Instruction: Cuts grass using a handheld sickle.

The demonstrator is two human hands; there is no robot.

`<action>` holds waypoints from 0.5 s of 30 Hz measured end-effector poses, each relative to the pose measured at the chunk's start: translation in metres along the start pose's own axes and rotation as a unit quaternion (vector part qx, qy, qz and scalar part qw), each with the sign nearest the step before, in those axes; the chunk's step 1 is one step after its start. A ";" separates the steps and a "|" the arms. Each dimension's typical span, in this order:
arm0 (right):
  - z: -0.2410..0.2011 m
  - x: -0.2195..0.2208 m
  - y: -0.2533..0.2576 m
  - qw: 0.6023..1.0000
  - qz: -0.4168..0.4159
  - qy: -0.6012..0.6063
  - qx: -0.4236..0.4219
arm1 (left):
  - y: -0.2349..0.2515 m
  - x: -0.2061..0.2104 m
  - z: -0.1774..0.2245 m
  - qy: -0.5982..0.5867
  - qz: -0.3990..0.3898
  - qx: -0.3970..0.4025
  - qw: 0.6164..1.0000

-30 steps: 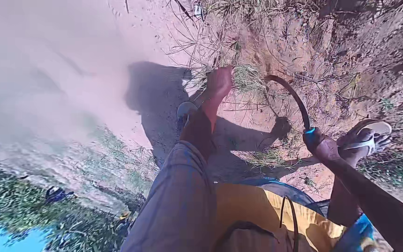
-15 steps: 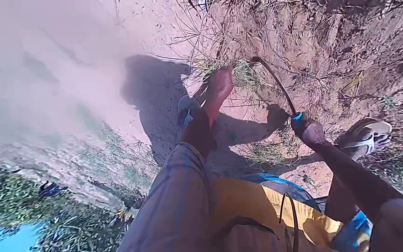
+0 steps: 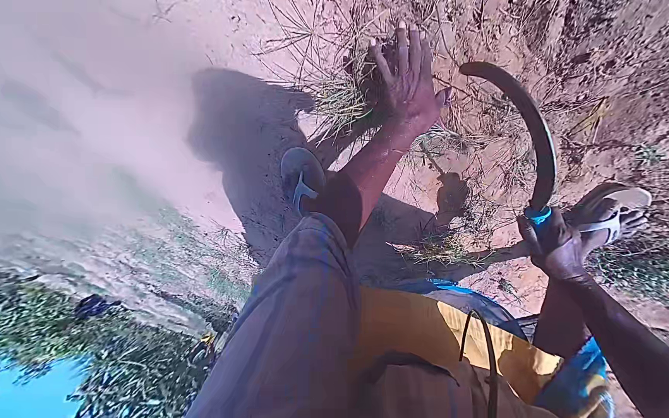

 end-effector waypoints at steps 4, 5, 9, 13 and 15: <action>-0.015 0.005 0.001 0.999 -0.008 0.051 0.014 | 0.004 0.051 0.026 0.056 -0.037 0.036 0.997; -0.014 0.007 -0.001 0.999 -0.008 0.050 0.009 | -0.002 0.058 0.018 0.066 -0.044 0.033 0.996; -0.012 0.009 0.004 0.999 -0.016 0.038 -0.010 | -0.012 0.037 -0.052 0.023 -0.002 -0.027 0.999; -0.047 0.013 0.033 0.997 -0.034 0.070 -0.024 | -0.023 0.019 -0.097 -0.009 -0.091 -0.069 0.993; -0.083 0.013 0.053 0.995 -0.033 0.082 -0.045 | -0.031 0.022 -0.101 -0.018 -0.099 -0.080 0.992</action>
Point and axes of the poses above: each hand's wrist, its own y-axis towards the middle knuckle, its own x-axis out of the palm, z = x × y, the point moved 7 cm from there along y, towards the middle knuckle, and after that the axes turned 11 degrees about x, right-handed, at the moved point
